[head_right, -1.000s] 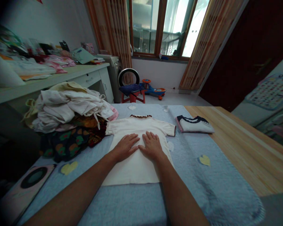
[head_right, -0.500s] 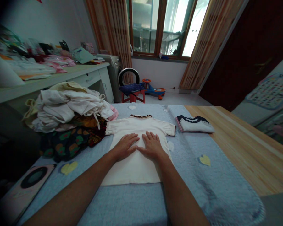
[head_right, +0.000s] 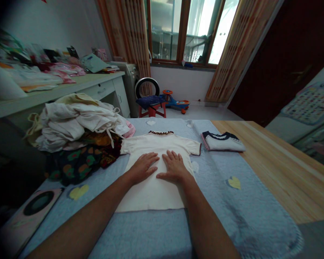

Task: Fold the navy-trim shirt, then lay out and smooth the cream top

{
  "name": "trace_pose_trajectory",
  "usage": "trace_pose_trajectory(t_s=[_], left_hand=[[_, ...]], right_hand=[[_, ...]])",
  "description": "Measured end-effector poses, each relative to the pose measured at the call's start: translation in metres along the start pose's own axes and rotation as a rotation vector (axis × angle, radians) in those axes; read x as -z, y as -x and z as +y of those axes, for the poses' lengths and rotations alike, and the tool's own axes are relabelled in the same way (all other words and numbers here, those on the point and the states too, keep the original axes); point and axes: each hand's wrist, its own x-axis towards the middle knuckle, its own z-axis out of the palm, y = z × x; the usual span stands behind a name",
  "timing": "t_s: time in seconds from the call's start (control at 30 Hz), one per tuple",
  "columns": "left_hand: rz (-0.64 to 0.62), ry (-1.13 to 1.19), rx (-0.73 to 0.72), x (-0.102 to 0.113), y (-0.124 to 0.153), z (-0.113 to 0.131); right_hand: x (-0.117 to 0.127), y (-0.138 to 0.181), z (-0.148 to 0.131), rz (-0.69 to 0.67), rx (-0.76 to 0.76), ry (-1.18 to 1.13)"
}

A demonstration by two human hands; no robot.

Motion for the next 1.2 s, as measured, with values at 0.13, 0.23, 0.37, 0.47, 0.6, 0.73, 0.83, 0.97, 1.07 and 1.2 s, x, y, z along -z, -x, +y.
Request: trace_pose_trajectory(t_s=[0.13,0.23,0.37,0.47,0.6,0.73,0.83,0.97,1.07,1.2], left_hand=[[-0.002,0.007,-0.006,0.002,0.001,0.0],[-0.002,0.008,-0.007,0.002,0.001,0.001],[0.003,-0.014,0.009,0.0,0.0,0.001],[0.008,-0.037,0.027,-0.001,-0.001,0.001],[-0.003,-0.061,0.08,0.002,-0.001,0.004],[0.002,-0.09,0.136,0.003,-0.001,0.007],[0.023,-0.114,0.168,0.002,-0.001,0.006],[0.05,-0.147,0.21,-0.001,-0.001,0.004],[0.06,-0.152,0.237,-0.003,-0.001,0.002],[0.069,-0.16,0.28,-0.003,-0.001,0.002]], right_hand=[[0.0,0.001,0.002,0.01,0.019,-0.008],[0.0,0.001,0.001,0.01,0.015,-0.014],[-0.001,-0.001,0.001,0.03,0.001,-0.02],[-0.003,-0.003,0.003,0.06,-0.007,-0.032],[-0.007,-0.007,0.009,0.131,-0.013,-0.051],[-0.011,-0.011,0.014,0.227,-0.012,-0.046],[-0.014,-0.013,0.016,0.283,-0.016,-0.028],[-0.015,-0.013,0.018,0.319,-0.06,0.007],[-0.013,-0.013,0.019,0.322,-0.097,0.038],[-0.012,-0.012,0.022,0.332,-0.159,0.073]])
